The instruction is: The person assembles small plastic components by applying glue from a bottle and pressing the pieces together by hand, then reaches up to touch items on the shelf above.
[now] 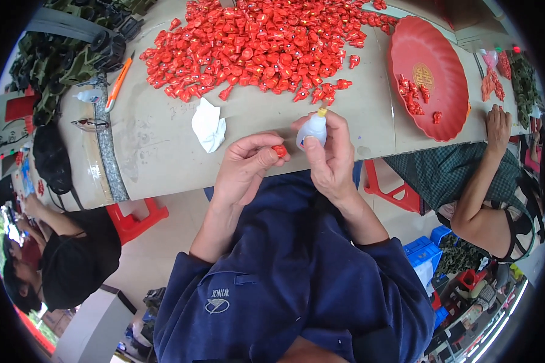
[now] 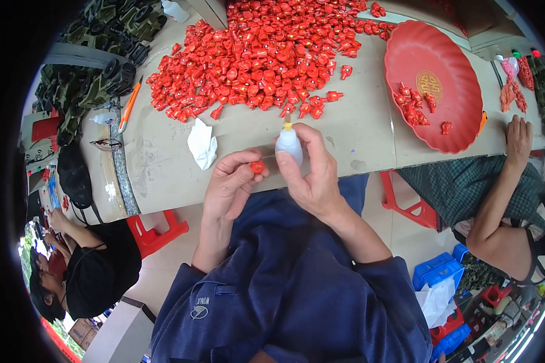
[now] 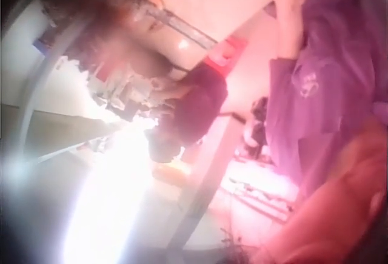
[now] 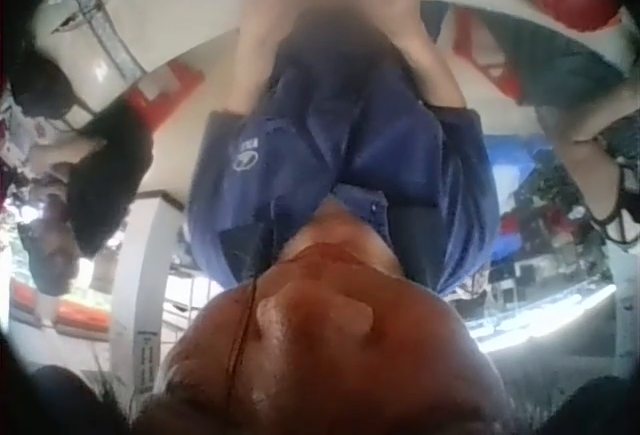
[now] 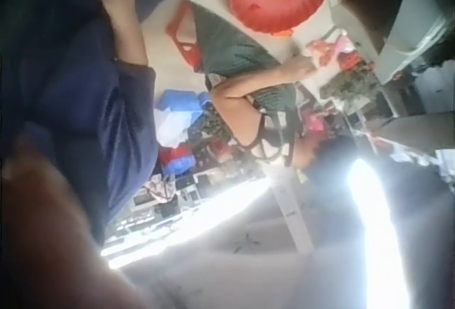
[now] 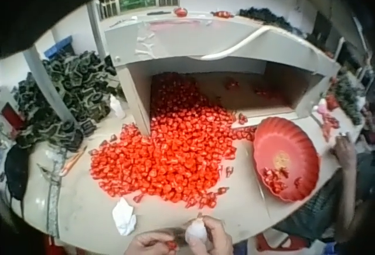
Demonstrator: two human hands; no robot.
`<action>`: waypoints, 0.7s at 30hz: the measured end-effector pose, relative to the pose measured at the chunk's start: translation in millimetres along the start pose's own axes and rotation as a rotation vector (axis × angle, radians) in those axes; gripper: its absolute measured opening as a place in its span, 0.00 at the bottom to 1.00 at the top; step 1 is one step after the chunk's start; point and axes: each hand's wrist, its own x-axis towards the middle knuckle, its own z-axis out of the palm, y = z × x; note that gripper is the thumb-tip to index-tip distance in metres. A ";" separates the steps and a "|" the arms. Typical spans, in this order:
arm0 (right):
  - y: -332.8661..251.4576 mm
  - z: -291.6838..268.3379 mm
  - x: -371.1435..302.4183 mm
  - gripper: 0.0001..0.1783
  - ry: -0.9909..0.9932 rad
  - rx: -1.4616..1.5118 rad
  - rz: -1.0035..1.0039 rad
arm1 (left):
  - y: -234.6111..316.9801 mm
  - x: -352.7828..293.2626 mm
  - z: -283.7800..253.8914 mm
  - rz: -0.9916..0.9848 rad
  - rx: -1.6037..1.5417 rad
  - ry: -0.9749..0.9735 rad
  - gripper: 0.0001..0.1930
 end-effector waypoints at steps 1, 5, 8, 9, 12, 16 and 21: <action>0.4 1.4 -1.2 0.16 -0.001 0.012 0.010 | 2.2 0.2 4.5 -0.046 -0.010 0.005 0.10; -4.9 -3.3 0.3 0.18 -0.005 -0.160 -0.001 | 5.4 -2.7 7.1 -0.137 -0.004 0.024 0.12; -20.2 -11.6 -0.4 0.19 0.044 -0.051 0.010 | 0.3 -2.3 -8.1 -0.115 -0.159 -0.085 0.12; -22.9 -18.2 -2.3 0.19 0.014 -0.085 0.013 | -2.5 -2.4 -12.4 -0.109 -0.160 -0.081 0.12; -34.0 -32.4 -6.4 0.20 -0.013 -0.137 0.013 | -5.9 -4.4 -13.7 -0.083 -0.231 -0.123 0.13; -36.3 -38.9 -10.4 0.18 -0.024 -0.124 -0.010 | -1.2 -7.8 -2.5 -0.125 -0.148 0.007 0.13; -36.1 -40.1 -14.7 0.19 0.009 -0.053 0.079 | -5.3 -5.7 -6.5 -0.080 -0.153 -0.026 0.12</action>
